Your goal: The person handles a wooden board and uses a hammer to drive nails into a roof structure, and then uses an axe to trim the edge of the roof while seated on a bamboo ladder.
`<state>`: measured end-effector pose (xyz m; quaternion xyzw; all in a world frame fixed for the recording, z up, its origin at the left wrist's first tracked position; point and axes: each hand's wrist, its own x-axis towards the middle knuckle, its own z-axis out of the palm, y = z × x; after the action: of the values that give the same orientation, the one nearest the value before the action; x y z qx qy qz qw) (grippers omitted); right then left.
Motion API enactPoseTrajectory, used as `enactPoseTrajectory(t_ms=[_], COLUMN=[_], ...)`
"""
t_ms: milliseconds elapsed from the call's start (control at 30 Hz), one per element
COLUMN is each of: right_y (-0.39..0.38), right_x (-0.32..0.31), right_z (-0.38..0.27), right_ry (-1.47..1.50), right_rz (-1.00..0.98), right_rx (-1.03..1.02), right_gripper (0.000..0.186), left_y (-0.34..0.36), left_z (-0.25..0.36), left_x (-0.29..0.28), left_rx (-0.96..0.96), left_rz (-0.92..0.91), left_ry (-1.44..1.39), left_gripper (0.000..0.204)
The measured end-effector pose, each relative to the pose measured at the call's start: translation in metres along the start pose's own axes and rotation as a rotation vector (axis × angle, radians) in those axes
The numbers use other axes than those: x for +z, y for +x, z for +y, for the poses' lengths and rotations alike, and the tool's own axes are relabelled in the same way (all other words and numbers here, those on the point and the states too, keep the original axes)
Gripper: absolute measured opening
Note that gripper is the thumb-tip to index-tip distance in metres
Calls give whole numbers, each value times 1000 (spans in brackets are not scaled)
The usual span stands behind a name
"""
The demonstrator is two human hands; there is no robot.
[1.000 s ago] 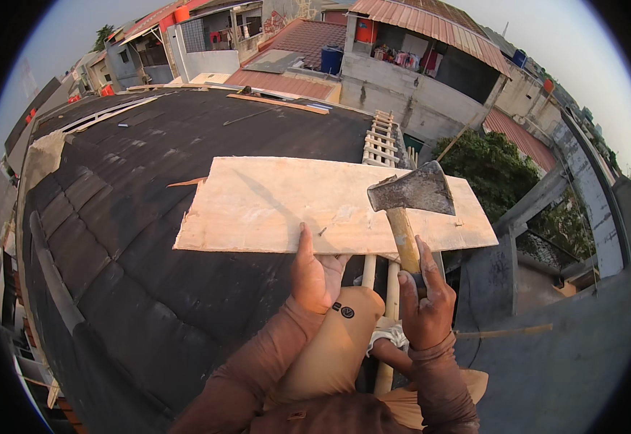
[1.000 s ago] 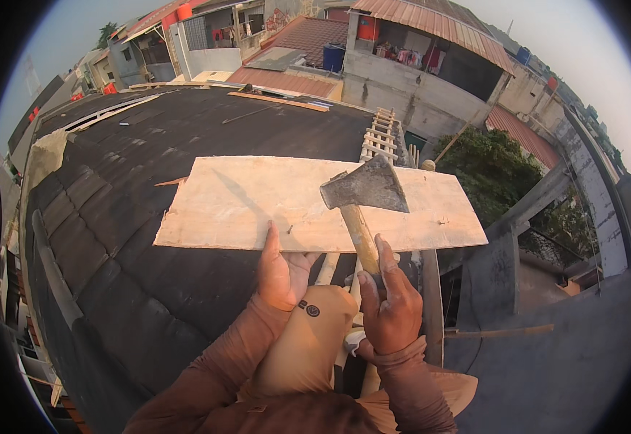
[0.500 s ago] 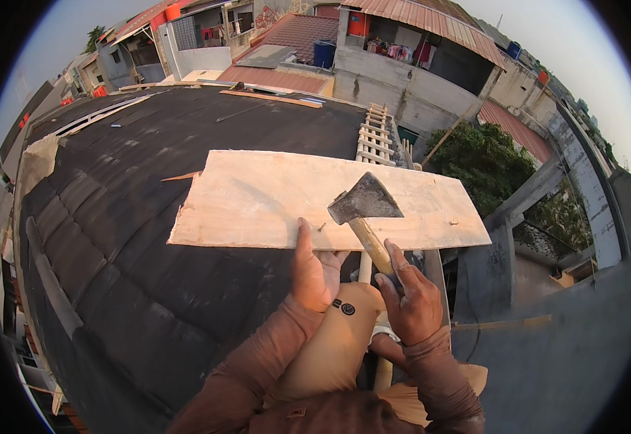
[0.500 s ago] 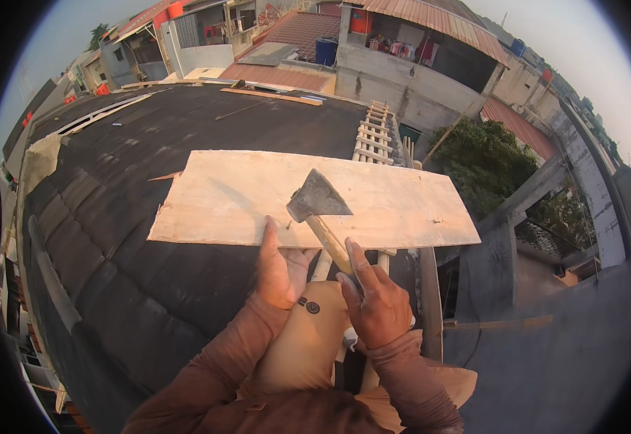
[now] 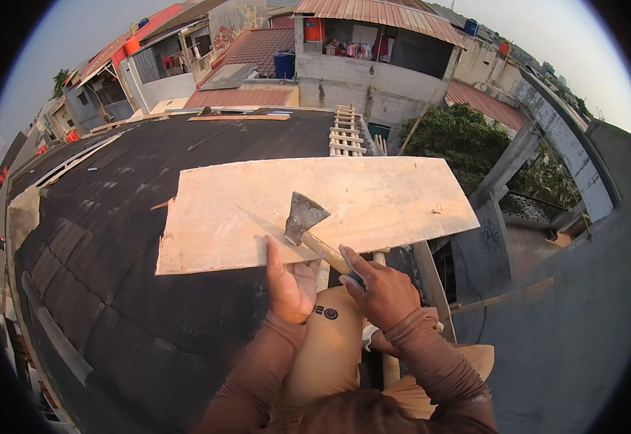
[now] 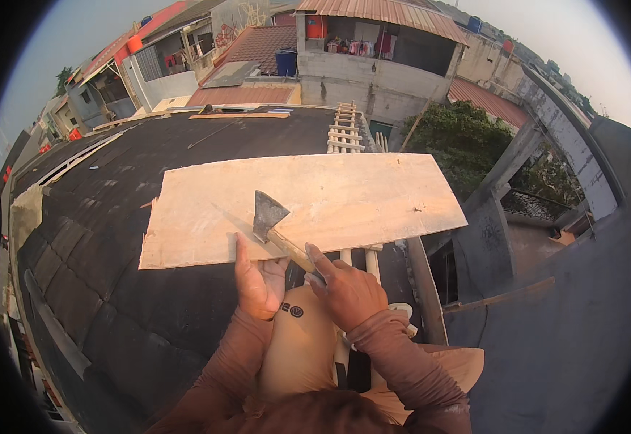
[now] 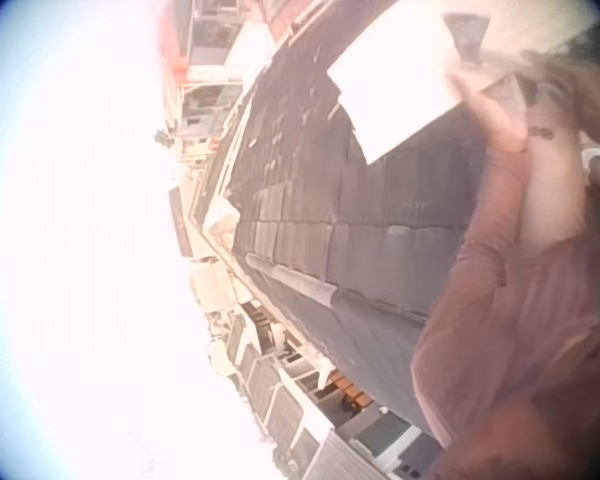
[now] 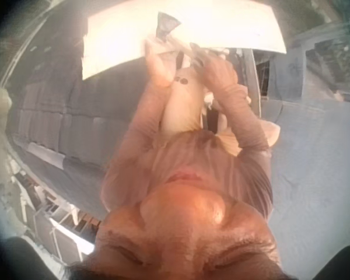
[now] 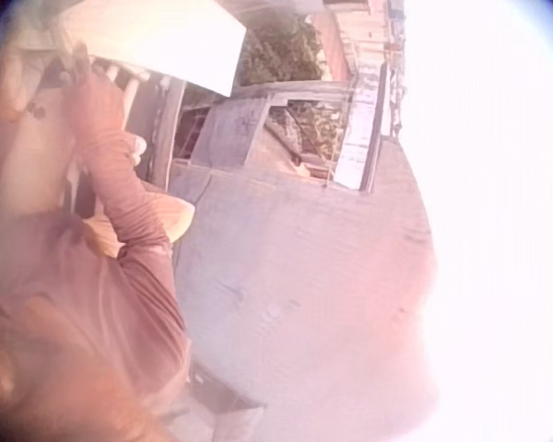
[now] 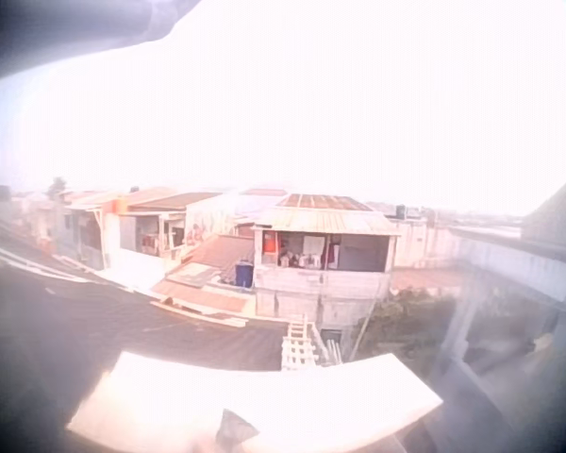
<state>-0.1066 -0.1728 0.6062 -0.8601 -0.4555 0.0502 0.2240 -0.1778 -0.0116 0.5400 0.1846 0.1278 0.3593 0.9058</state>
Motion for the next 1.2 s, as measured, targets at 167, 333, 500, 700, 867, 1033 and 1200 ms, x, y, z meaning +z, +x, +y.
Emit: enactPoseTrajectory(t_ms=[167, 333, 500, 700, 867, 1033, 1200], right_y=[-8, -34, -34, -41, -38, -31, -17], right_x=[-1, 5, 3, 39, 55, 15, -45], right_z=[29, 70, 109, 266, 298, 253, 184], right_ry=[175, 756, 1276, 1137, 967, 1423, 1794], right_rz=[260, 611, 1015, 1008, 754, 659, 604], right_rx=[68, 324, 575, -77, -181, 116, 315], right_gripper=[41, 17, 41, 63, 78, 78, 68], left_y=[-10, -9, -13, -32, -44, -48, -40], left_z=[4, -5, -1, -26, -29, 10, 50], left_x=[15, 15, 32, 60, 49, 10, -2], left_rx=[77, 61, 22, -165, -237, -628, 231], left_rz=[-32, -50, -137, -292, -351, -500, -765], left_ry=[70, 39, -69, -144, 80, 636, 1429], left_gripper=[69, 68, 66, 61, 73, 54, 31])
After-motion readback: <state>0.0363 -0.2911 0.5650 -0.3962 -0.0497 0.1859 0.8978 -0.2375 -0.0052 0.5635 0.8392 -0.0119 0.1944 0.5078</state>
